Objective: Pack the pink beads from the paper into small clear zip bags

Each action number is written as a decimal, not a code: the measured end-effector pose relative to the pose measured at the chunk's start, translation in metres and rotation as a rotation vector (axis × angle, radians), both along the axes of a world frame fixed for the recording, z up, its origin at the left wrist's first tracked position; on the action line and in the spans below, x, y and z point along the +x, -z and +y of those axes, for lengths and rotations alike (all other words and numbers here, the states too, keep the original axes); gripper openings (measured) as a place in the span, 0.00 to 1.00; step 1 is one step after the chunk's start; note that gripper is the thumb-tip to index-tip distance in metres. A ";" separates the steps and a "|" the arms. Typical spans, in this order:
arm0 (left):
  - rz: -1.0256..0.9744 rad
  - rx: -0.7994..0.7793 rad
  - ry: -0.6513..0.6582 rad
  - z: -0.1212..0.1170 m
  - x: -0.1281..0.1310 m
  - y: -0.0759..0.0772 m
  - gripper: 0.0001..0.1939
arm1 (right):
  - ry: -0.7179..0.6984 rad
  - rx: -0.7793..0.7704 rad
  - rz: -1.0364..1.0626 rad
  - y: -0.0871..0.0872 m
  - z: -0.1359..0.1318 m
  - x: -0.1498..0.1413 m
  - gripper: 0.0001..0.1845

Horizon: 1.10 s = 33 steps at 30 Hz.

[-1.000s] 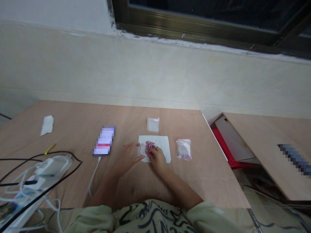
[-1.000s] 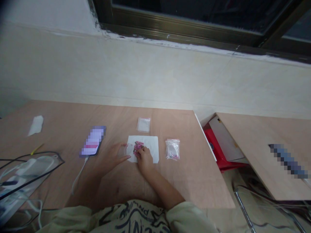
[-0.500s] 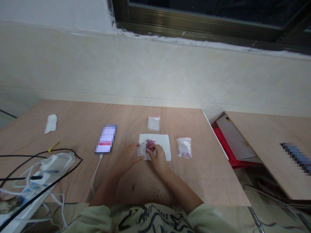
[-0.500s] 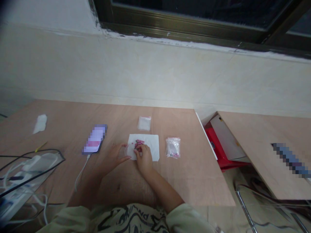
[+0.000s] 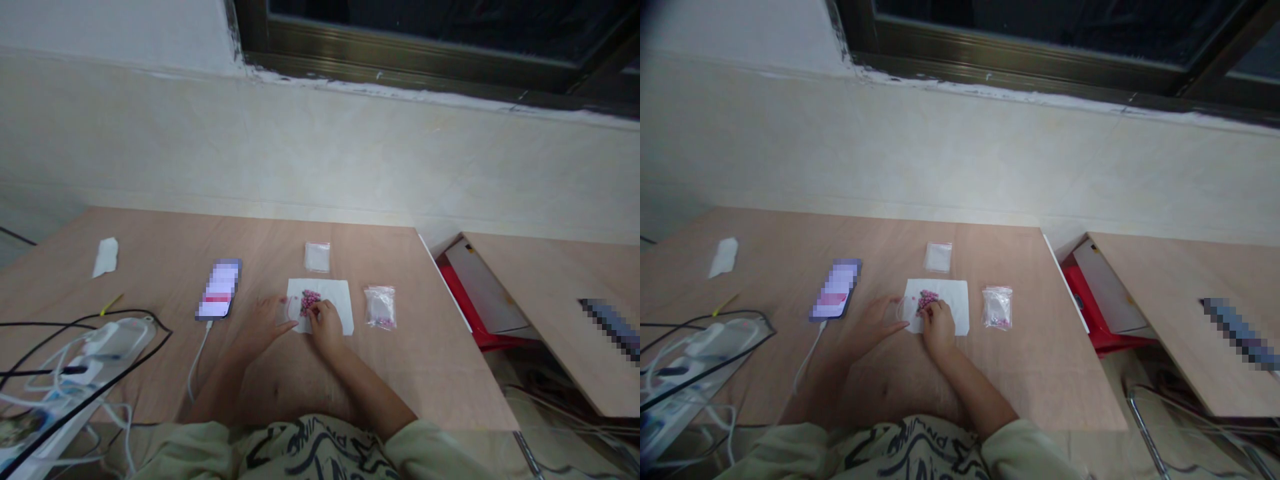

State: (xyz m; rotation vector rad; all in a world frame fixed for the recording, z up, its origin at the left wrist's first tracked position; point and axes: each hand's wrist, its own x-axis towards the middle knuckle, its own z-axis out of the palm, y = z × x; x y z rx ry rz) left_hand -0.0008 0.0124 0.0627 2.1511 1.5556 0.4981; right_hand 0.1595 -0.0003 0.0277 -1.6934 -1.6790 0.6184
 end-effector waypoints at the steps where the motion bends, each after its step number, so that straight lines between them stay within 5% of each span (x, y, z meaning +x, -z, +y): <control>1: 0.003 0.006 0.003 0.001 0.000 0.001 0.24 | -0.007 -0.001 0.003 -0.002 0.000 0.000 0.06; 10: 0.013 0.003 0.021 0.006 0.000 -0.001 0.24 | -0.076 -0.017 -0.034 0.003 -0.003 -0.001 0.06; 19: 0.057 -0.070 0.014 0.000 0.007 -0.007 0.23 | -0.106 0.064 0.176 -0.016 -0.002 -0.003 0.06; 33: -0.039 0.027 0.002 -0.004 -0.004 0.004 0.24 | -0.134 0.031 0.008 0.005 -0.002 -0.008 0.08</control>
